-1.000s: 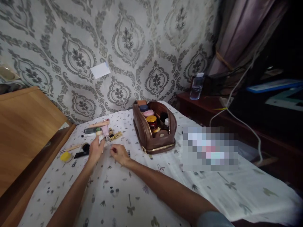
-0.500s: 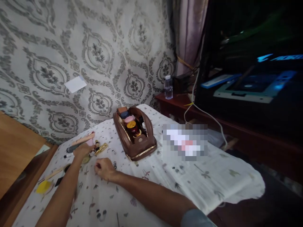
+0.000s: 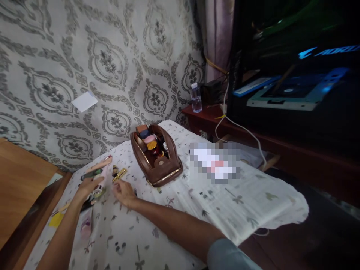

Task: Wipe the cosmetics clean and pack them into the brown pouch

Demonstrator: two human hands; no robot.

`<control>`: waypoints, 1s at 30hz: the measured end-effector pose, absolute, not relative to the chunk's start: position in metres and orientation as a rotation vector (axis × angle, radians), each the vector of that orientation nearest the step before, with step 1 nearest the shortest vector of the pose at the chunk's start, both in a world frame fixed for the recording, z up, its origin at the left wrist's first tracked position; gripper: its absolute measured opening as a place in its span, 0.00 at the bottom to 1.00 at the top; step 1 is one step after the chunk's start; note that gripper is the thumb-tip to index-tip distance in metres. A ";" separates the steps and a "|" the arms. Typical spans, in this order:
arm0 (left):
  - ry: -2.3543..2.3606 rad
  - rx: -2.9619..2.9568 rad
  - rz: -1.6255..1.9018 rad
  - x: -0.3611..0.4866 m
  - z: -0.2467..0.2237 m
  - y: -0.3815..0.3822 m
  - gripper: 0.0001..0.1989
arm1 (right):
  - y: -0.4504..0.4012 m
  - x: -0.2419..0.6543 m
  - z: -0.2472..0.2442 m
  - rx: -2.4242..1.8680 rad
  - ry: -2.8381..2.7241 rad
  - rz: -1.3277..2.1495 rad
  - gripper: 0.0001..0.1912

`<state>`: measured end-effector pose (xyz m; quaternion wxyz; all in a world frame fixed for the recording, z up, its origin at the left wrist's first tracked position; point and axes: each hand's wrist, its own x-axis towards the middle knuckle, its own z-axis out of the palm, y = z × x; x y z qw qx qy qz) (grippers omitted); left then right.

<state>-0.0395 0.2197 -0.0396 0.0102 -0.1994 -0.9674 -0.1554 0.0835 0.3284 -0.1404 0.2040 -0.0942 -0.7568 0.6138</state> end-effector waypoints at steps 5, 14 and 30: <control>-2.946 -1.123 -0.416 0.028 -0.051 0.195 0.20 | 0.334 0.086 -0.139 -0.330 -1.897 1.692 0.32; -2.687 -1.301 -0.128 0.053 -0.080 0.164 0.19 | 0.345 0.094 -0.142 -0.278 -2.043 1.773 0.13; -2.356 -1.185 0.082 0.097 -0.125 0.180 0.17 | 0.376 0.161 -0.145 -0.109 -2.537 1.284 0.21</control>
